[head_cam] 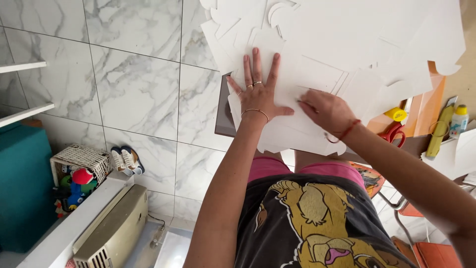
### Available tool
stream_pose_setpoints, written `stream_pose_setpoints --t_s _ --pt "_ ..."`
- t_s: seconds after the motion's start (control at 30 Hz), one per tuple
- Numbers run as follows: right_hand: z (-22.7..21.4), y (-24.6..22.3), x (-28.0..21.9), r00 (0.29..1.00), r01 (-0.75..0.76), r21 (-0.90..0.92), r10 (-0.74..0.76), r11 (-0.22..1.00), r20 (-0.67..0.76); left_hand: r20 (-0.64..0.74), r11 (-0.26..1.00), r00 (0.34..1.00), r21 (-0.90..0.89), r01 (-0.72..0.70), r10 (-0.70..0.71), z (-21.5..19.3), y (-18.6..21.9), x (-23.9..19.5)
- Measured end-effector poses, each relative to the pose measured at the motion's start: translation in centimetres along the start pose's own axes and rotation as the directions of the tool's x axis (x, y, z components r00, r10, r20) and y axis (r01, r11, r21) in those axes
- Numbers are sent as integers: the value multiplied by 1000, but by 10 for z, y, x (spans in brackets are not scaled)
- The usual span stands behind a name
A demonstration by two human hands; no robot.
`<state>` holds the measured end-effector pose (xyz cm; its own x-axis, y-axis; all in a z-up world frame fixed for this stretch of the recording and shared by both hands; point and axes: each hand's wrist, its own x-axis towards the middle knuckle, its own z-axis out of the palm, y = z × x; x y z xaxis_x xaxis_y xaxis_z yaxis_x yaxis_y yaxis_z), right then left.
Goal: Folding flat cardboard templates into boxes on a work table
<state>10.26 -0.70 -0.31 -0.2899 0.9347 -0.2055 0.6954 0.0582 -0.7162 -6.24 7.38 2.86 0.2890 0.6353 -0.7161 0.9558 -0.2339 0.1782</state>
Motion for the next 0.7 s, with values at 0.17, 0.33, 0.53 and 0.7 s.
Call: stream_pose_setpoints --t_s 0.17,0.33,0.53,0.7 --pt "16 3 3 997 -35 -22 34 999 -67 -33 999 999 36 1 0 5 -3 2" --pt "20 3 10 981 77 -93 -92 993 -168 9 999 1000 39 -9 9 6 0 2" --pt "1 9 -9 993 67 -155 -80 986 -84 -44 997 999 82 -2 6 5 1 3" --pt "21 1 17 965 177 -245 -217 953 -149 8 1000 1000 24 15 -15 0 2 3"
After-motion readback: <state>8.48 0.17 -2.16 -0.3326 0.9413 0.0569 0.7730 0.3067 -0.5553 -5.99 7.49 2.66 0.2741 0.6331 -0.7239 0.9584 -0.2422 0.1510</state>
